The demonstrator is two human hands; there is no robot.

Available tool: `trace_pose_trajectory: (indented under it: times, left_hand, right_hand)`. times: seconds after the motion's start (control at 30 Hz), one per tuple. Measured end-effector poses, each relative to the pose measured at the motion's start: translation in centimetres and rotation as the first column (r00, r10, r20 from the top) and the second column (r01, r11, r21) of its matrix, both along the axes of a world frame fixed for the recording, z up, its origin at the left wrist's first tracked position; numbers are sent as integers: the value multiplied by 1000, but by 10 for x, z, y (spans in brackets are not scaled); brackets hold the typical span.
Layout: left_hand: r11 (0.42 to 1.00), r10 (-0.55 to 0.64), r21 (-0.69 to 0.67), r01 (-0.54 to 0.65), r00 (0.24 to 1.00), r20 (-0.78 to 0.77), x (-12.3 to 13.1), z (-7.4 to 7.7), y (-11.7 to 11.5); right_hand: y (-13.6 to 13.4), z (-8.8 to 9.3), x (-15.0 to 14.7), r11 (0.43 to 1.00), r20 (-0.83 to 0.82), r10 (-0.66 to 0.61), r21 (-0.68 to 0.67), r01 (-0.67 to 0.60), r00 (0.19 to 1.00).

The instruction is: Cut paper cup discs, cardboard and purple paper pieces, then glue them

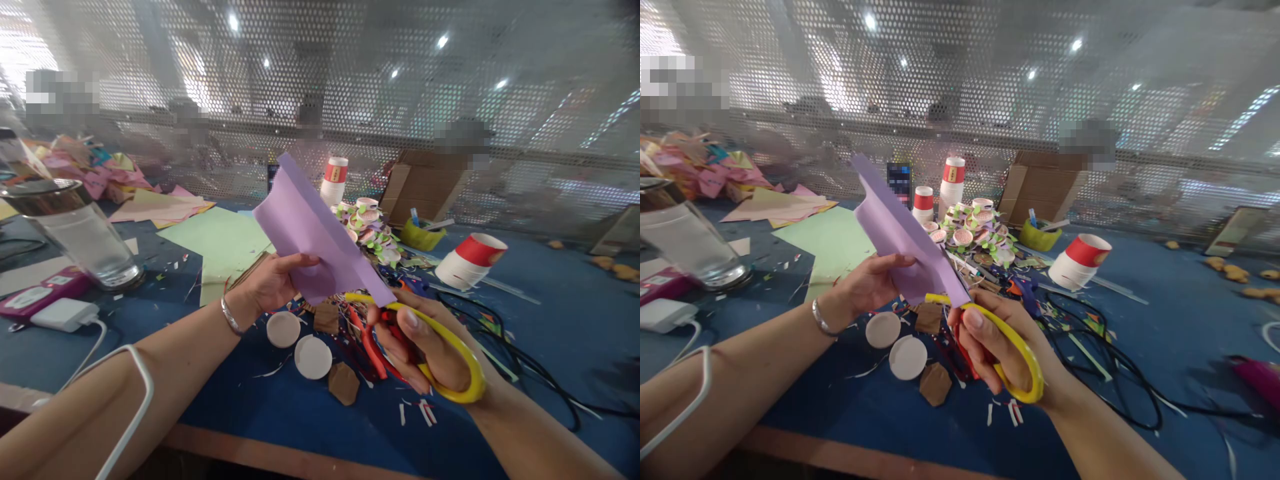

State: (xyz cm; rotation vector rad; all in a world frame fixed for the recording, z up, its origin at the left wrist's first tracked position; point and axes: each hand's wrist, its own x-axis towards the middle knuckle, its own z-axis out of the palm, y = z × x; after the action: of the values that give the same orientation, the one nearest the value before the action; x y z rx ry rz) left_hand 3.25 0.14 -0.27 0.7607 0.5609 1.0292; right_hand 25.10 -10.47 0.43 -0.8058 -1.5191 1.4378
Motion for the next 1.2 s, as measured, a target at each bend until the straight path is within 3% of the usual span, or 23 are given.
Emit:
trace_pose_trajectory:
  times: [0.6,0.8,0.93,1.0,1.1,1.2]
  left_hand:
    - [999,22,-34,-24,998,-59,5,-1,-2]
    - [985,169,-26,-171,984,-53,0,5,9]
    - [963,265,-4,-269,951,-157,-11,10,18]
    - [963,265,14,-269,935,-235,-17,14,18]
    - [987,157,15,-162,918,-363,-25,19,12]
    - [1000,14,-12,-21,892,-452,-29,23,5]
  right_hand:
    - [1,-3,3,998,33,49,-38,-48,998]
    - [1,1,2,995,160,100,-24,-98,982]
    - [0,3,2,987,235,150,-89,-132,960]
    - [1,4,3,994,246,92,-84,-74,965]
    - [3,6,6,991,259,-131,27,129,957]
    - [8,6,12,923,266,-377,190,336,887]
